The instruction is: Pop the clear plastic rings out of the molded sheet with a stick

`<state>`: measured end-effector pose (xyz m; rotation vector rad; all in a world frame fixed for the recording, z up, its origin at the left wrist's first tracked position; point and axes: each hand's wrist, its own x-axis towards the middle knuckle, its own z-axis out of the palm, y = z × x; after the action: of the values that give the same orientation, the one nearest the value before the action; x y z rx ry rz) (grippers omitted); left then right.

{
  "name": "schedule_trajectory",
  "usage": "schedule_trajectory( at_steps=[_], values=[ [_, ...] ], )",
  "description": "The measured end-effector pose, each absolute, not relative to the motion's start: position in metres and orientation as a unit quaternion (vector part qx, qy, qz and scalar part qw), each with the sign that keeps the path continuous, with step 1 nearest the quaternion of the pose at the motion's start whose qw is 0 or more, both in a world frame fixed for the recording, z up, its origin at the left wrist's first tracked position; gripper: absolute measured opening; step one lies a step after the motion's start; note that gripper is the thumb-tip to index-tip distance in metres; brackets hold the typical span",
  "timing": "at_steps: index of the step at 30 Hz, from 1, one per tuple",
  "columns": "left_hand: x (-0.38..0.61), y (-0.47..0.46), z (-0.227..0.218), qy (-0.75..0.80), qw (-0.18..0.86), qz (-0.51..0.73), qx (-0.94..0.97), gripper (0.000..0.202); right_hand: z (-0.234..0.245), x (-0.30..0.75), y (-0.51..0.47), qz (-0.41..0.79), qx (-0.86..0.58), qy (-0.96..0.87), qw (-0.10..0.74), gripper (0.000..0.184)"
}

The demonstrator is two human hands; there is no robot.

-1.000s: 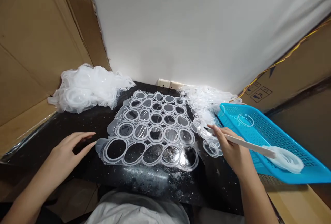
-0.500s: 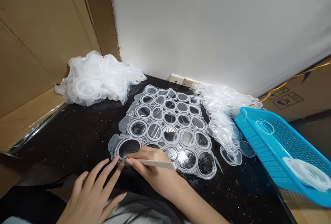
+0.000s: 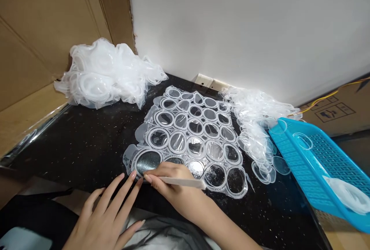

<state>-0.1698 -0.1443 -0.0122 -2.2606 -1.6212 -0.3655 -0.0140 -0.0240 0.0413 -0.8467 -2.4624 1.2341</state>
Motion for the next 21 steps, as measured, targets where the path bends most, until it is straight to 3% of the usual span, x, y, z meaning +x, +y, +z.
schedule_trajectory(
  at_steps=[6,13,21],
  values=[
    [-0.169,-0.141,-0.012,-0.568,0.176,-0.136,-0.792,0.043,0.042,-0.016,-0.027,0.349,-0.274,-0.888,0.117,0.029],
    [-0.172,-0.141,-0.017,-0.567,0.172,-0.145,-0.793,0.031,0.017,-0.017,-0.054,0.066,-0.246,-0.946,0.201,0.029],
    [-0.172,-0.142,-0.02,-0.571,0.178,-0.149,-0.787,0.034,0.01,-0.026,-0.052,0.006,-0.257,-0.951,0.171,0.031]
  ],
)
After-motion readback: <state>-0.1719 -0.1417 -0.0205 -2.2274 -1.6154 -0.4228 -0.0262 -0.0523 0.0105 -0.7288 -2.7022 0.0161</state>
